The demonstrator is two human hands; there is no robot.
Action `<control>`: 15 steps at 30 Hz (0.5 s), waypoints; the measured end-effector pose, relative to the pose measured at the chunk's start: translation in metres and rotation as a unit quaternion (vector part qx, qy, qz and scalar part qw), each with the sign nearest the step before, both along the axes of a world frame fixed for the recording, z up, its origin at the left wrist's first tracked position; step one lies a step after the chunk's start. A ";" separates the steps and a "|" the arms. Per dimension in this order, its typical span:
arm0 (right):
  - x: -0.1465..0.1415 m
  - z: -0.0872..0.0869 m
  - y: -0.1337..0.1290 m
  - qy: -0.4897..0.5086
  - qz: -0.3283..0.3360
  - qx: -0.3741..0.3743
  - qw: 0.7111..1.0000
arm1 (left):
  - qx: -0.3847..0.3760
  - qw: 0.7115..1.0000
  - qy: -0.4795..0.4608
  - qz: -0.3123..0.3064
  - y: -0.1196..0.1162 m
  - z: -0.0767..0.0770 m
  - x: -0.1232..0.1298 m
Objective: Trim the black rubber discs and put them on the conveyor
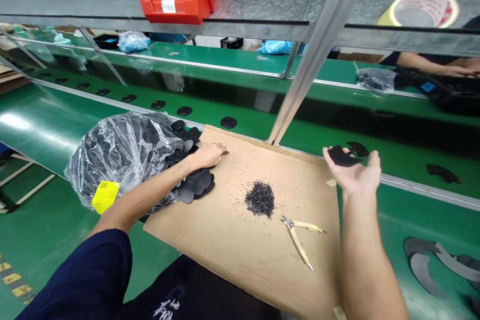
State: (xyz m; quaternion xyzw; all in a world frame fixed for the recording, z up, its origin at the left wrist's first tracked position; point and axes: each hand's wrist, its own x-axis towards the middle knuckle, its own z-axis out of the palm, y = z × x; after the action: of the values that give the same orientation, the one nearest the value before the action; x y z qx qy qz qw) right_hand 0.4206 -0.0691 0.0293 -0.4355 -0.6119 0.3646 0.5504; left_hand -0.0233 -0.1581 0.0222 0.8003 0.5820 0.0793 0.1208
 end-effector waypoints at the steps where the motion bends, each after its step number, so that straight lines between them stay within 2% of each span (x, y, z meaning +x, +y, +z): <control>1: -0.008 0.002 -0.011 0.051 0.013 -0.035 0.998 | 0.006 1.000 -0.017 0.007 0.002 0.002 0.002; 3: -0.031 0.009 -0.033 0.140 0.042 -0.124 0.982 | 0.021 0.998 -0.056 0.016 0.006 0.009 0.006; 5: -0.062 0.017 -0.055 0.173 0.066 -0.186 0.965 | 0.037 0.994 -0.099 0.017 0.006 0.018 0.014; 7: -0.093 0.025 -0.076 0.167 0.095 -0.212 0.958 | 0.050 0.976 -0.214 0.006 0.003 0.028 0.025; 8: -0.108 0.029 -0.086 0.157 0.108 -0.208 0.959 | 0.058 0.953 -0.298 -0.003 0.000 0.033 0.032; 11: -0.143 0.036 -0.108 0.133 0.160 -0.194 0.959 | 0.096 0.851 -0.517 -0.017 -0.012 0.043 0.057; 13: -0.156 0.038 -0.116 0.140 0.188 -0.208 0.950 | 0.122 0.818 -0.562 -0.010 -0.020 0.046 0.075; 15: -0.163 0.039 -0.122 0.155 0.196 -0.222 0.943 | 0.132 0.809 -0.573 -0.003 -0.028 0.046 0.094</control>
State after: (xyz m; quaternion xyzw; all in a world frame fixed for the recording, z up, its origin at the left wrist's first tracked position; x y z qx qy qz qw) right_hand 0.2580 -0.1906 0.0681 -0.3563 -0.4960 0.6546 0.4456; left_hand 0.0705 -0.1856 0.0677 0.6192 0.3885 0.5995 0.3260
